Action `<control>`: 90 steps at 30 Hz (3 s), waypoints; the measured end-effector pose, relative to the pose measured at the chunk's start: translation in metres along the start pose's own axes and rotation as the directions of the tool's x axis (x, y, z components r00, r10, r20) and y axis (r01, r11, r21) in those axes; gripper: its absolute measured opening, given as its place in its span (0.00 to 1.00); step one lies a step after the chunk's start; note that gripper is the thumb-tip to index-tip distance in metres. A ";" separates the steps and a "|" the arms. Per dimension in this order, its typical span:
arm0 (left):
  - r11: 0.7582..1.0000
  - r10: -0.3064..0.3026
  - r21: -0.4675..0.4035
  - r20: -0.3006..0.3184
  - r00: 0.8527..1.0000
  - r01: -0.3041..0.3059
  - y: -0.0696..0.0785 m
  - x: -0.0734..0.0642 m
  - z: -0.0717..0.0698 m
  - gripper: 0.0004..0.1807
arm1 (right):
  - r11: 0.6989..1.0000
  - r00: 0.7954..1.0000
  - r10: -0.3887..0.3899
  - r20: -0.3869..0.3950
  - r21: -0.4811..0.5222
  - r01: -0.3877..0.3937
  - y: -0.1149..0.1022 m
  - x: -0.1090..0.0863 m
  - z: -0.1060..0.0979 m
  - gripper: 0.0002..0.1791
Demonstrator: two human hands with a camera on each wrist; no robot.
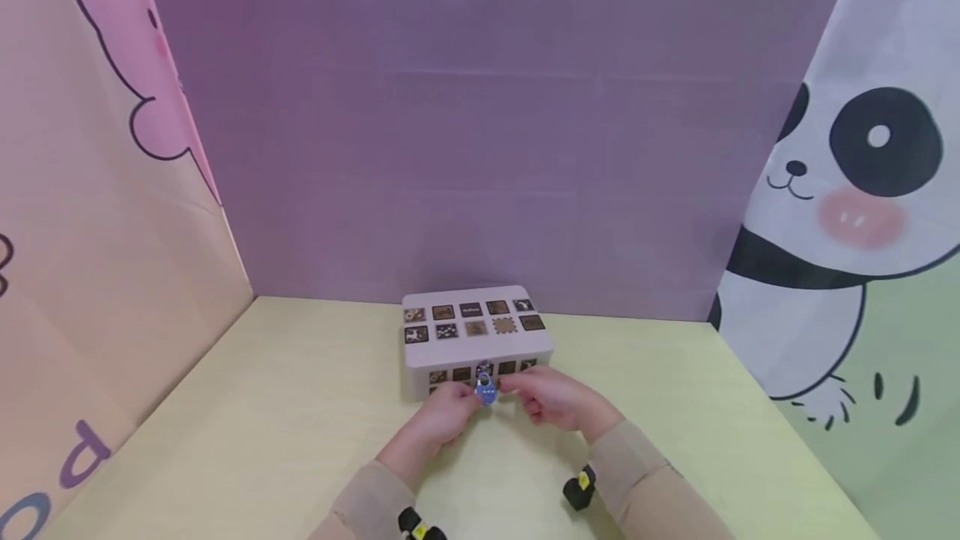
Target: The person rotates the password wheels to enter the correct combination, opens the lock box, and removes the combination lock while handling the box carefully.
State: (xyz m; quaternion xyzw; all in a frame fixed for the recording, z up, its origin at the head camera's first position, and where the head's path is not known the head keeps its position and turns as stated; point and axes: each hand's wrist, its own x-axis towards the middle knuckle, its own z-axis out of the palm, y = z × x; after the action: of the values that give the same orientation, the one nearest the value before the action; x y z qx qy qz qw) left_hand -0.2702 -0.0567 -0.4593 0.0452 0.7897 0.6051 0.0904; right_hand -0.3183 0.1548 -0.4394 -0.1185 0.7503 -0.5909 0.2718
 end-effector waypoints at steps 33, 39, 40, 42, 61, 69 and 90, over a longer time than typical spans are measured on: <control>1.000 -0.020 -0.012 0.024 0.999 0.021 0.003 -0.003 -0.001 0.12 | 0.997 0.997 -0.066 0.030 -0.030 0.067 -0.003 0.009 0.019 0.12; 1.000 -0.009 -0.010 0.027 1.000 0.009 0.003 -0.003 -0.001 0.11 | 0.997 0.999 -0.052 0.009 -0.049 0.053 -0.006 0.008 0.023 0.11; 1.000 -0.007 -0.011 0.028 1.000 0.007 0.002 -0.003 -0.001 0.11 | 0.997 0.999 -0.053 0.009 -0.050 0.053 -0.006 0.008 0.023 0.11; 1.000 -0.005 -0.014 0.028 1.000 0.005 0.002 -0.002 -0.001 0.11 | 0.997 0.998 -0.054 0.009 -0.059 0.055 -0.007 0.008 0.024 0.11; 1.000 0.000 -0.014 0.037 0.999 0.000 0.001 0.000 -0.001 0.12 | 0.996 0.999 -0.029 -0.031 -0.088 0.027 -0.008 0.007 0.026 0.10; 1.000 -0.004 -0.017 0.039 0.999 0.004 0.002 -0.001 -0.002 0.13 | 0.995 0.998 -0.038 -0.047 -0.091 0.034 -0.009 0.008 0.028 0.11; 1.000 0.004 -0.029 0.047 0.999 -0.003 0.000 -0.001 -0.002 0.13 | 0.995 0.998 -0.019 -0.061 -0.099 0.013 -0.008 0.010 0.029 0.10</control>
State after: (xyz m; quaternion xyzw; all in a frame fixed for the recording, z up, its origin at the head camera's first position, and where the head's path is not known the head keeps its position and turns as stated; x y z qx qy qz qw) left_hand -0.2699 -0.0584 -0.4586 0.0593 0.7786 0.6152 0.1086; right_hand -0.3114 0.1234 -0.4387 -0.1194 0.7855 -0.5589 0.2376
